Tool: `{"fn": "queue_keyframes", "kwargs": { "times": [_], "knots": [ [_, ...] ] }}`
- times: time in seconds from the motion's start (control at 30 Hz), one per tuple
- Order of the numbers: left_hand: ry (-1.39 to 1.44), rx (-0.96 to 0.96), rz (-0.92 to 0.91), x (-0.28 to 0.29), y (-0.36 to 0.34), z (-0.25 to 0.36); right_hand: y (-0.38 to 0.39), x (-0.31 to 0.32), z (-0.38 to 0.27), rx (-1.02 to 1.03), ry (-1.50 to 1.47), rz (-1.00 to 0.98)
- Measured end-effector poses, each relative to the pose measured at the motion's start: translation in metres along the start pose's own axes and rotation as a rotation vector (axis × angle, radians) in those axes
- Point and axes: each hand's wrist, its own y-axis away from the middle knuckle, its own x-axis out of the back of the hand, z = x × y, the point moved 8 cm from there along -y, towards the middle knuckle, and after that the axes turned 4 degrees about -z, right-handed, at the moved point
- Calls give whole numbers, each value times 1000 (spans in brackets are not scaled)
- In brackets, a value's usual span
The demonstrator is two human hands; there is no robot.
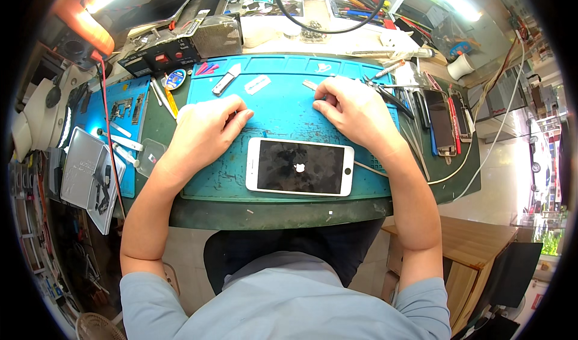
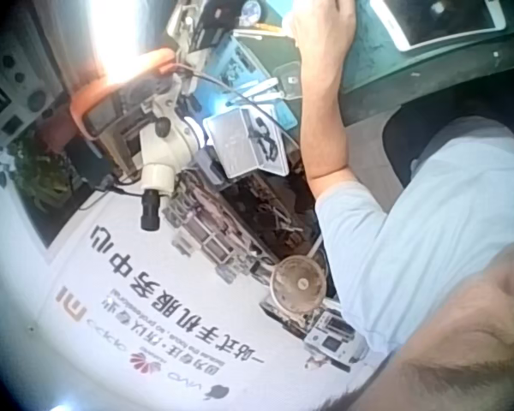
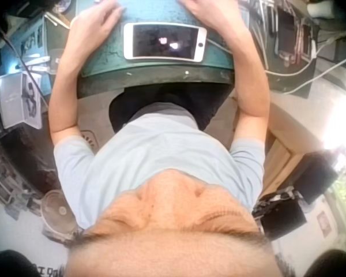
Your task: The person disassembles a black smartphone, removes the battery, and replaces the screen assembly with a white one. They use a plastic spudger to disconnect and reconnect internal cables, then reassemble the device and test the new screen by powering it on.
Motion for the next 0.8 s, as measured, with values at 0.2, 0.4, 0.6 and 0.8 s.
{"fn": "queue_keyframes", "kwargs": {
  "times": [0.2,0.4,0.6,0.8],
  "knots": [
    [23,15,-3,-1,1,-1,-1,0,1,-45,5,-39],
    [46,59,-33,-2,0,-2,-1,-1,3,-28,3,-17],
    [45,48,5,-2,-1,-1,1,-1,4,30,-3,55],
    [40,53,-59,-4,0,-4,1,-1,3,39,7,56]
  ]
}}
